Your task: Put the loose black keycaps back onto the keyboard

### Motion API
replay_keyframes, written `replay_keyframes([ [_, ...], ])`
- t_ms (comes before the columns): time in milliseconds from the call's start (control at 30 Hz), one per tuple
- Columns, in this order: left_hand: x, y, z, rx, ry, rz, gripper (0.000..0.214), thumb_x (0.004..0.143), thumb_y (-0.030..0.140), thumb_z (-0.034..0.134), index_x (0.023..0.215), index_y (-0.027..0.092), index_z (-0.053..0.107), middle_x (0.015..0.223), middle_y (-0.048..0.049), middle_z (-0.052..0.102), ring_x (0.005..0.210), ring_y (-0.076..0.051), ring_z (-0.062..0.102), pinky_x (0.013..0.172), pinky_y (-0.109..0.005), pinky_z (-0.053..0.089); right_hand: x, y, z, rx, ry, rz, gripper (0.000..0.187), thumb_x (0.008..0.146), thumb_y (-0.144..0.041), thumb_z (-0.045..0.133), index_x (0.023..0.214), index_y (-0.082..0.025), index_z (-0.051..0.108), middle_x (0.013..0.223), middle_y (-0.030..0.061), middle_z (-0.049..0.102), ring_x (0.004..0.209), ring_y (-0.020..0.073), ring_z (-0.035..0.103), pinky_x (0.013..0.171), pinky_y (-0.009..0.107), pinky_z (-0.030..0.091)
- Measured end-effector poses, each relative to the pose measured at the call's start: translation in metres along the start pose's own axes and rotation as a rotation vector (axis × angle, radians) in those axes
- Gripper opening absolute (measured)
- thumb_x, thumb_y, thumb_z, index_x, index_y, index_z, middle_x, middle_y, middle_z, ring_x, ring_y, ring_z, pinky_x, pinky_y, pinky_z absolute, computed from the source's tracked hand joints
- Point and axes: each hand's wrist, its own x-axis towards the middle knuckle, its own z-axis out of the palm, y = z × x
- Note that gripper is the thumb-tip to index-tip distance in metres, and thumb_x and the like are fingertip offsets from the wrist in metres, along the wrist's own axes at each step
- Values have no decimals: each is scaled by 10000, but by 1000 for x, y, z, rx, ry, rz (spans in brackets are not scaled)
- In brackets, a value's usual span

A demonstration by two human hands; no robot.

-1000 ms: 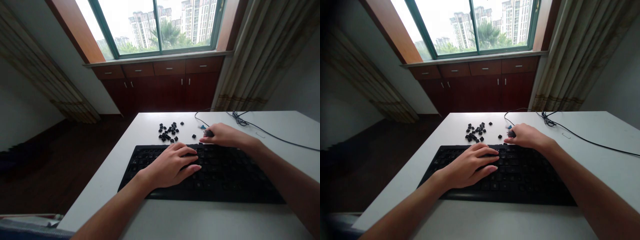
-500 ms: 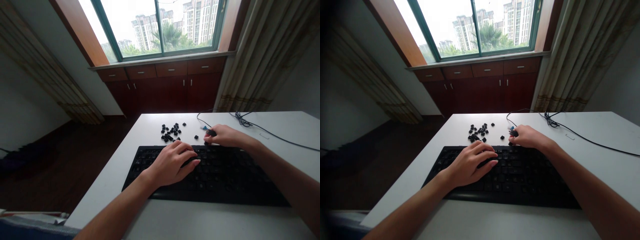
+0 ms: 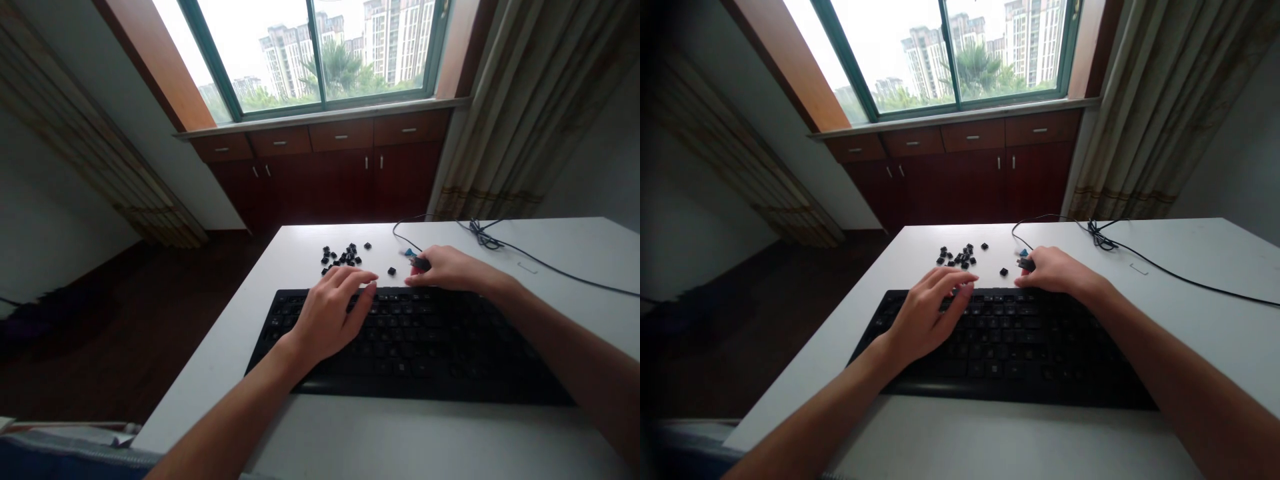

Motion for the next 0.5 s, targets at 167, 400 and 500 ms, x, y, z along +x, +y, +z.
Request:
replay_keyframes([
  [167, 0, -7, 0, 15, 61, -61, 219, 970, 240, 538, 1174, 193, 603, 1047, -62, 664, 939, -185, 603, 845, -374, 516, -5, -2, -8, 88, -35, -39, 436, 763, -589, 686, 858, -171, 769, 692, 52, 669, 630, 185, 582, 550, 290, 407],
  [400, -3, -5, 5, 7, 49, -2, 257, 950, 271, 593, 1201, 217, 594, 1030, -58, 678, 973, -196, 622, 865, -365, 528, -19, -22, -11, 676, -292, -207, 478, 821, -603, 658, 950, -155, 762, 606, -34, 428, 557, 105, 370, 439, 219, 282],
  [500, -3, -3, 4, -1, 67, 25, 276, 927, 284, 642, 1192, 214, 605, 1024, -48, 686, 965, -182, 627, 863, -345, 537, -22, -29, -5, 806, -356, -193, 474, 810, -585, 688, 946, -134, 742, 593, -47, 399, 540, 90, 336, 419, 203, 237],
])
